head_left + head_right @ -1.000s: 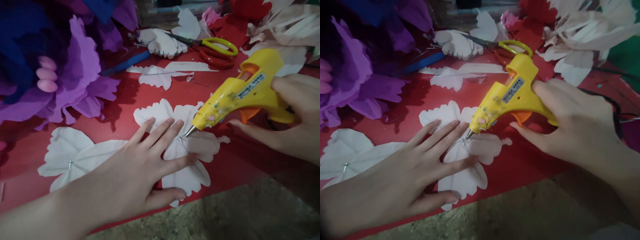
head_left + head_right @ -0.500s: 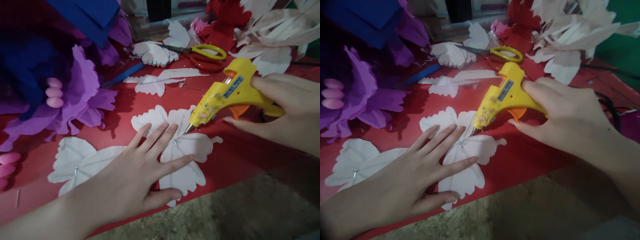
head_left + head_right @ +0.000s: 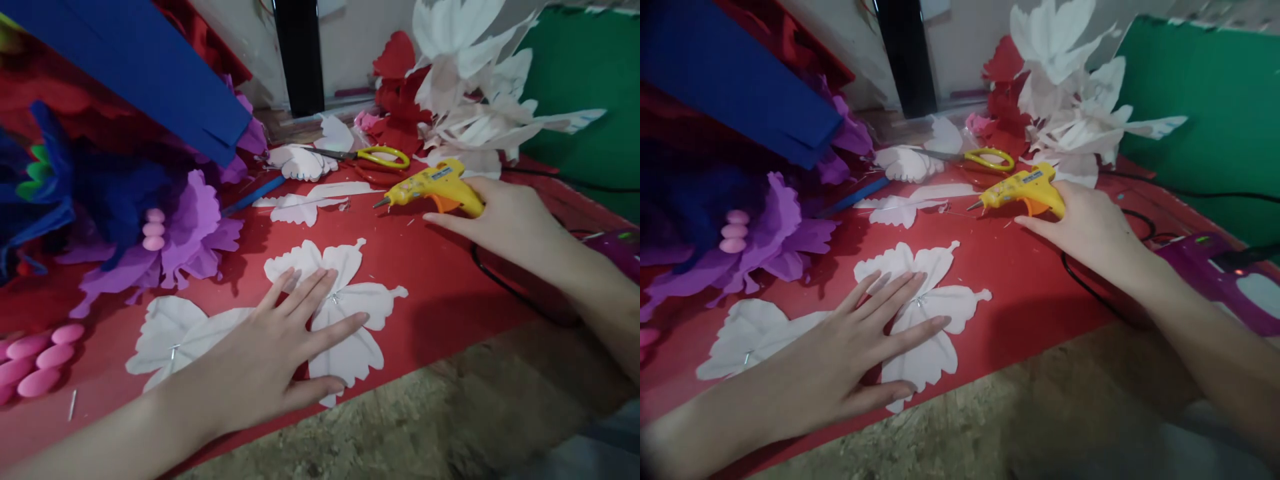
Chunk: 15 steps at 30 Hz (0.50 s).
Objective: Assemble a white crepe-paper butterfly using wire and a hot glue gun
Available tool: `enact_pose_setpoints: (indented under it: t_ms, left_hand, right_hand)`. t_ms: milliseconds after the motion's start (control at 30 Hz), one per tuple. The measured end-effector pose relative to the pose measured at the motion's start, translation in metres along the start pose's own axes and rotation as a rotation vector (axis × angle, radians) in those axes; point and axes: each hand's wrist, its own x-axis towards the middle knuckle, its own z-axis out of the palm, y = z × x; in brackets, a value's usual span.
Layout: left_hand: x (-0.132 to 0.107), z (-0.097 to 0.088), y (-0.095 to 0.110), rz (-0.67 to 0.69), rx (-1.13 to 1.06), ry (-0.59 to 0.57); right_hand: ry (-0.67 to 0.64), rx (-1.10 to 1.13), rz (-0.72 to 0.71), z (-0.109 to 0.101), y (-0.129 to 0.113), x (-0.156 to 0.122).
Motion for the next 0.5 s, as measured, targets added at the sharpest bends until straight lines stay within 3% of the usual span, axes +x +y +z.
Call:
enact_pose_setpoints:
  t_ms: [267, 500]
  left_hand:
    - [0.005, -0.012, 0.0, 0.013, -0.005, -0.047]
    - [0.006, -0.012, -0.002, -0.069, -0.098, -0.079]
  right_hand:
    - [-0.013, -0.086, -0.026, 0.01, 0.002, 0.01]
    - [0.088, -0.109, -0.062, 0.01, 0.004, 0.003]
